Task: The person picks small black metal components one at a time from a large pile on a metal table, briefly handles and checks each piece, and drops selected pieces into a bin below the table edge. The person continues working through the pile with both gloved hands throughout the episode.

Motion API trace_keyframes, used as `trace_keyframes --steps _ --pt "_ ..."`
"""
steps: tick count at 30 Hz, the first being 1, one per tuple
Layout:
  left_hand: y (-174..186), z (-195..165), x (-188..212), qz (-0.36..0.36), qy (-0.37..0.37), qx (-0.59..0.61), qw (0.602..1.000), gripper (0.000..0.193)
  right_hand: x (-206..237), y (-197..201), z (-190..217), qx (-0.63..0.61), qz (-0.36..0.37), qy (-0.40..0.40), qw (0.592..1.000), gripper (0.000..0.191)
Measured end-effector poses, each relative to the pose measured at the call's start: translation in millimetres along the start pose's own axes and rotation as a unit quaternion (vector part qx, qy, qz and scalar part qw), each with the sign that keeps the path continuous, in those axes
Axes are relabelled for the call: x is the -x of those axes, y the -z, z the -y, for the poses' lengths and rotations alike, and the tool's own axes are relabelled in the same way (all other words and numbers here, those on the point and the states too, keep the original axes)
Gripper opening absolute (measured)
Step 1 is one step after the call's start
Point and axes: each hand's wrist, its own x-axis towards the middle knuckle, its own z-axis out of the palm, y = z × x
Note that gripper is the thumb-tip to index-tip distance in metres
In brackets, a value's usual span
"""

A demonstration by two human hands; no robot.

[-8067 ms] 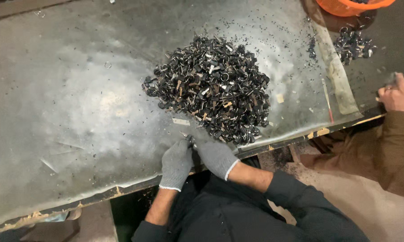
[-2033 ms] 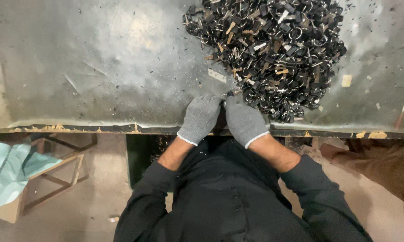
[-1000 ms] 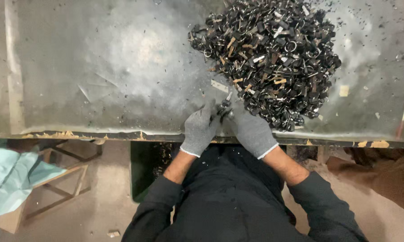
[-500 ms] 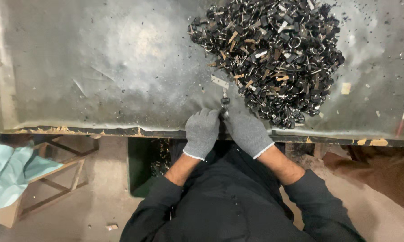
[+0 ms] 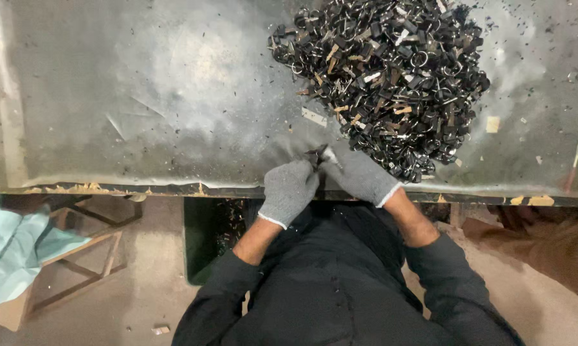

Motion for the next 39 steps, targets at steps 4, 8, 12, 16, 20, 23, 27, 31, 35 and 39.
trace_keyframes --steps 4,8,12,16,20,23,27,31,35,39 --pt "25.4 6.0 -7.1 0.006 0.002 0.073 0.997 0.016 22.8 -8.6 0.3 -0.004 -0.015 -0.032 0.999 0.051" --pt "25.8 6.2 -37.3 0.014 -0.064 0.126 0.990 0.019 35.5 -36.7 4.5 0.055 -0.020 0.111 0.992 0.030" --pt "14.9 5.0 -55.9 0.092 -0.071 0.186 0.976 0.018 24.0 -40.5 1.9 0.101 -0.075 -0.012 0.992 0.026" --pt "12.1 9.1 -41.1 0.074 0.061 0.075 0.993 0.023 20.7 -23.7 0.4 0.123 -0.079 -0.093 0.985 0.036" --pt "5.0 11.7 -26.3 0.015 0.017 0.075 0.997 0.022 14.4 -15.0 6.8 0.088 -0.060 -0.039 0.994 0.043" --pt "-5.8 14.7 -26.1 0.000 -0.040 0.016 0.999 0.017 5.6 -18.4 9.3 0.102 -0.066 -0.005 0.993 0.040" --pt "-18.7 25.0 -21.2 0.005 -0.083 -0.034 0.996 0.015 1.4 -38.6 7.2 0.198 -0.118 -0.004 0.973 0.021" --pt "-26.9 34.5 -16.2 0.000 -0.119 -0.038 0.992 0.025 -2.2 -55.1 -0.4 0.217 -0.079 -0.037 0.972 0.014" --pt "-27.1 30.3 -19.0 -0.001 -0.134 -0.073 0.988 0.031 -10.0 -56.2 -1.7 0.242 -0.111 -0.019 0.964 0.015" --pt "-20.4 22.2 -25.0 0.033 -0.057 -0.051 0.997 0.017 -4.7 -37.2 -3.7 0.230 -0.106 0.048 0.966 0.020"
